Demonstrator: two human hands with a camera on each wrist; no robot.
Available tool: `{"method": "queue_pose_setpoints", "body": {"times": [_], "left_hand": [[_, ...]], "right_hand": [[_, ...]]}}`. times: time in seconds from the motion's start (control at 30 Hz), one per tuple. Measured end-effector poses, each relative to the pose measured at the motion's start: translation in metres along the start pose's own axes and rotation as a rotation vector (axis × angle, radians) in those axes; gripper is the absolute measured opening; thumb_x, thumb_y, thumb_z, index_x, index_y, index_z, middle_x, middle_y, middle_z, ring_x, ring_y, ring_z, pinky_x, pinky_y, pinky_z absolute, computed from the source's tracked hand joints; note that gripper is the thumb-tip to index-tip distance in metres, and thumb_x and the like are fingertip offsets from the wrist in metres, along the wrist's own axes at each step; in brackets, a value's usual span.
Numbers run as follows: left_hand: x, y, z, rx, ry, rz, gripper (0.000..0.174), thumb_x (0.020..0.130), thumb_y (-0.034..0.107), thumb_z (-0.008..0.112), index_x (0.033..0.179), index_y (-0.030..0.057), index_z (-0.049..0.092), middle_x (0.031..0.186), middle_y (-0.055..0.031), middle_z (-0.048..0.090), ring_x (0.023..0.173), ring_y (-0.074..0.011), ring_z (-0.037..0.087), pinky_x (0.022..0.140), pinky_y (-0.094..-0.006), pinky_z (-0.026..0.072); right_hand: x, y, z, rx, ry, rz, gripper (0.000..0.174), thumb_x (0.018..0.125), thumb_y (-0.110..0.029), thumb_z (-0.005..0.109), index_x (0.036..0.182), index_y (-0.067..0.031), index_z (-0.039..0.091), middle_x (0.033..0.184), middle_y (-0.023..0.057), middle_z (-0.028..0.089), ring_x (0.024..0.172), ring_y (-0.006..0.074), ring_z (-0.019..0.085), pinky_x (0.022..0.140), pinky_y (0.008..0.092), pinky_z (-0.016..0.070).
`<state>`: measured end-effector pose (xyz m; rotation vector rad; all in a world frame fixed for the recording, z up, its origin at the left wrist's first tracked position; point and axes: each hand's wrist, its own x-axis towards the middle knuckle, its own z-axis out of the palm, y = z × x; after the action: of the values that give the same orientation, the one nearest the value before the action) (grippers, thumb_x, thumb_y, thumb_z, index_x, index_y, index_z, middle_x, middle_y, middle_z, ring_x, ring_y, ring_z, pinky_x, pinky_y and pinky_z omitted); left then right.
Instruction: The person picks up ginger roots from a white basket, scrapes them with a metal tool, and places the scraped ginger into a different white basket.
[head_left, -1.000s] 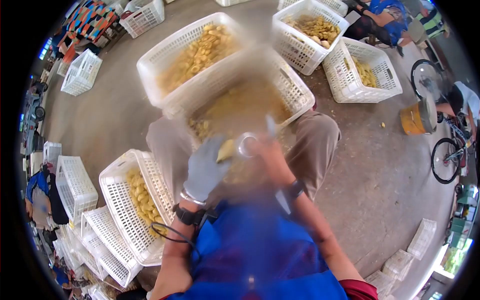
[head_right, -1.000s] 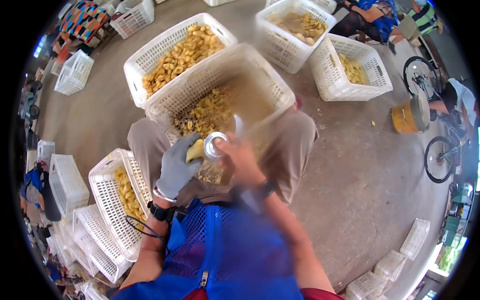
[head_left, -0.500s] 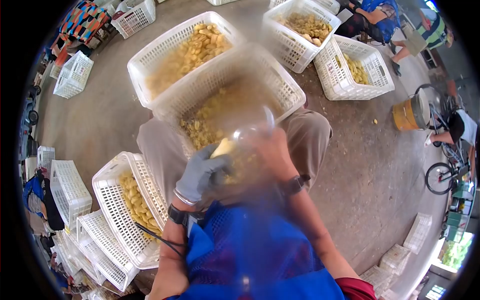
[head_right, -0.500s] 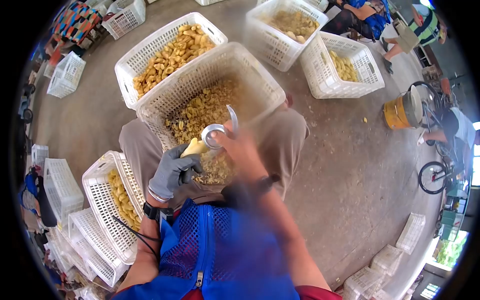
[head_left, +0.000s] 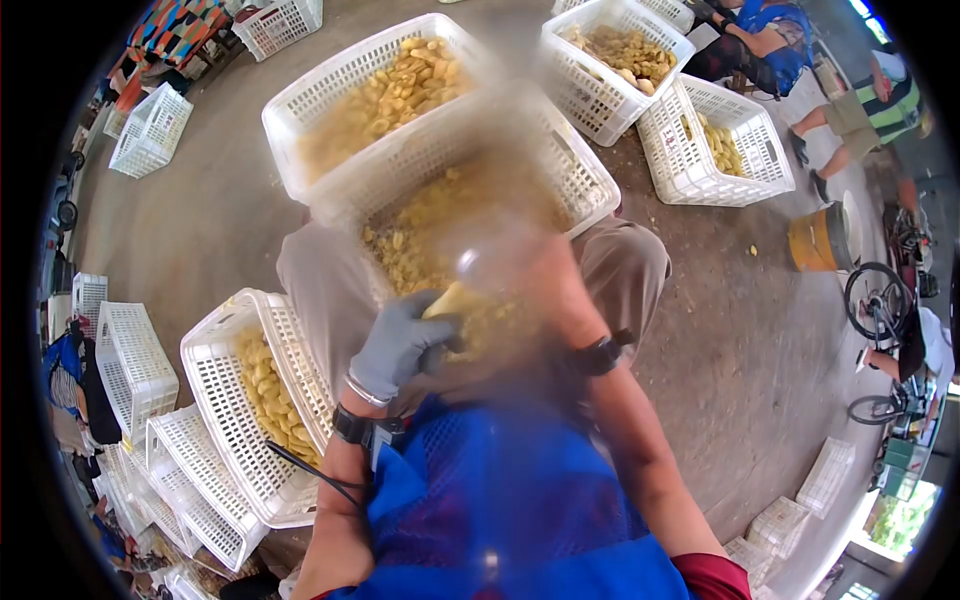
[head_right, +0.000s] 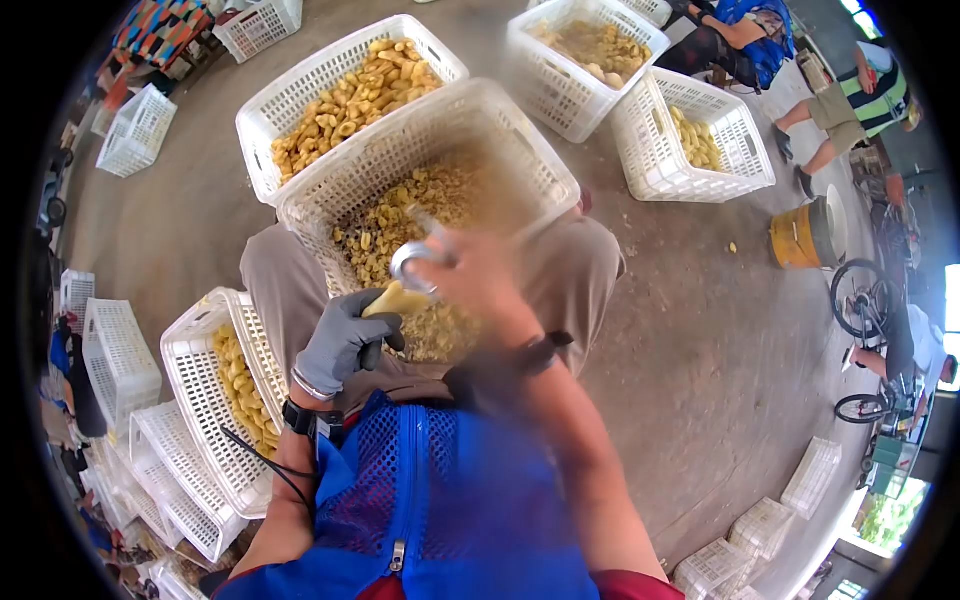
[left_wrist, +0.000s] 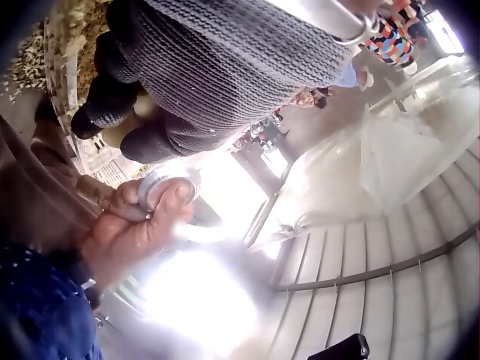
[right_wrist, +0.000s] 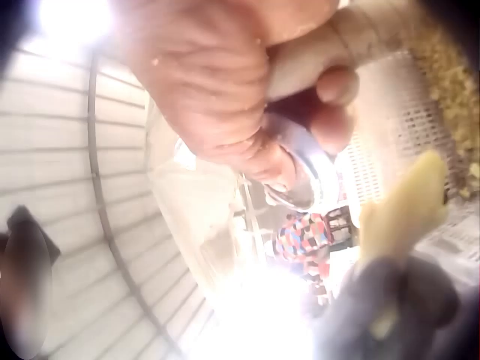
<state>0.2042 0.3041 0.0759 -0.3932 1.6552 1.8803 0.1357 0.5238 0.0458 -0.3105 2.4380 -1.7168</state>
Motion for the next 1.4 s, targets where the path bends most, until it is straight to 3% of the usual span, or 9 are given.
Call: {"method": "queue_pose_setpoints", "body": {"times": [0.27, 0.37, 0.6, 0.67, 0.8, 1.17, 1.23, 1.33, 1.4], "left_hand": [[-0.005, 0.0, -0.003, 0.04, 0.043, 0.049, 0.038, 0.087, 0.011, 0.071, 0.121, -0.0065, 0.065, 0.071, -0.0067, 0.069, 0.043, -0.0045, 0.045, 0.041, -0.0216, 0.0323], [-0.002, 0.001, 0.004, 0.098, 0.022, 0.088, 0.039, 0.087, 0.01, 0.07, 0.122, -0.0068, 0.064, 0.071, -0.0068, 0.069, 0.044, -0.0046, 0.046, 0.041, -0.0216, 0.0332], [-0.013, -0.004, -0.002, 0.002, 0.088, 0.126, 0.049, 0.087, 0.009, 0.069, 0.131, -0.0093, 0.059, 0.076, -0.0091, 0.071, 0.045, -0.0048, 0.047, 0.043, -0.021, 0.0346], [-0.012, 0.001, -0.002, 0.024, 0.015, 0.1, 0.051, 0.087, 0.009, 0.068, 0.133, -0.01, 0.058, 0.076, -0.0096, 0.071, 0.046, -0.0049, 0.047, 0.043, -0.0209, 0.0345], [-0.015, -0.003, -0.003, -0.095, -0.03, 0.125, 0.052, 0.085, 0.007, 0.067, 0.133, -0.0101, 0.057, 0.077, -0.0101, 0.071, 0.046, -0.005, 0.047, 0.043, -0.021, 0.0343], [-0.01, -0.011, -0.006, 0.044, 0.042, 0.197, 0.054, 0.084, 0.005, 0.074, 0.135, -0.0053, 0.06, 0.079, -0.0071, 0.07, 0.049, -0.0049, 0.049, 0.044, -0.021, 0.036], [-0.007, -0.015, -0.013, 0.113, 0.071, 0.232, 0.054, 0.083, 0.004, 0.076, 0.135, -0.0037, 0.06, 0.081, -0.0059, 0.07, 0.051, -0.0048, 0.05, 0.045, -0.0213, 0.0377], [-0.005, -0.015, -0.016, 0.199, 0.076, 0.277, 0.053, 0.083, 0.005, 0.078, 0.133, -0.0016, 0.062, 0.085, -0.0044, 0.069, 0.054, -0.0046, 0.052, 0.046, -0.0214, 0.0404], [-0.001, -0.008, -0.009, 0.282, 0.07, 0.299, 0.05, 0.083, 0.007, 0.078, 0.13, -0.0009, 0.063, 0.088, -0.0038, 0.069, 0.056, -0.0046, 0.053, 0.047, -0.0212, 0.0423]], "right_hand": [[0.003, -0.001, -0.002, 0.003, 0.001, 0.144, 0.021, 0.093, -0.023, 0.074, 0.102, -0.0041, 0.072, 0.082, 0.0087, 0.07, 0.073, 0.0138, 0.062, 0.066, 0.0366, 0.0497], [-0.009, -0.03, 0.018, 0.156, -0.07, -0.079, 0.019, 0.092, -0.021, 0.074, 0.101, -0.0046, 0.072, 0.08, 0.009, 0.069, 0.075, 0.0136, 0.062, 0.067, 0.0364, 0.0494], [0.004, -0.009, 0.001, -0.047, 0.068, 0.13, 0.027, 0.091, -0.026, 0.076, 0.109, -0.0053, 0.072, 0.083, 0.0078, 0.072, 0.068, 0.0176, 0.066, 0.062, 0.0363, 0.0497], [-0.003, -0.012, 0.016, -0.066, 0.074, -0.04, 0.029, 0.091, -0.026, 0.076, 0.11, -0.0047, 0.072, 0.083, 0.0087, 0.072, 0.067, 0.017, 0.066, 0.061, 0.0352, 0.0498], [0.002, -0.018, 0.011, 0.06, 0.044, 0.199, 0.032, 0.09, -0.026, 0.077, 0.113, -0.0039, 0.072, 0.083, 0.0087, 0.073, 0.071, 0.0128, 0.067, 0.062, 0.0321, 0.0506], [0.01, 0.013, 0.028, -0.154, 0.066, -0.133, 0.031, 0.089, -0.027, 0.079, 0.1, -0.0001, 0.069, 0.073, 0.0084, 0.068, 0.066, 0.0147, 0.06, 0.061, 0.0335, 0.048], [0.013, 0.015, 0.015, -0.241, 0.217, -0.097, 0.034, 0.089, -0.03, 0.081, 0.099, 0.0003, 0.068, 0.072, 0.0087, 0.068, 0.064, 0.0138, 0.06, 0.058, 0.0326, 0.0474], [0.001, -0.036, -0.008, 0.224, 0.0, 0.397, 0.037, 0.09, -0.035, 0.08, 0.099, -0.0011, 0.069, 0.073, 0.0077, 0.068, 0.056, 0.0119, 0.058, 0.05, 0.0302, 0.0448], [-0.002, -0.025, 0.004, 0.171, -0.057, 0.356, 0.035, 0.091, -0.037, 0.079, 0.097, -0.0035, 0.068, 0.071, 0.0047, 0.066, 0.052, 0.0101, 0.055, 0.046, 0.0273, 0.0418]]}}
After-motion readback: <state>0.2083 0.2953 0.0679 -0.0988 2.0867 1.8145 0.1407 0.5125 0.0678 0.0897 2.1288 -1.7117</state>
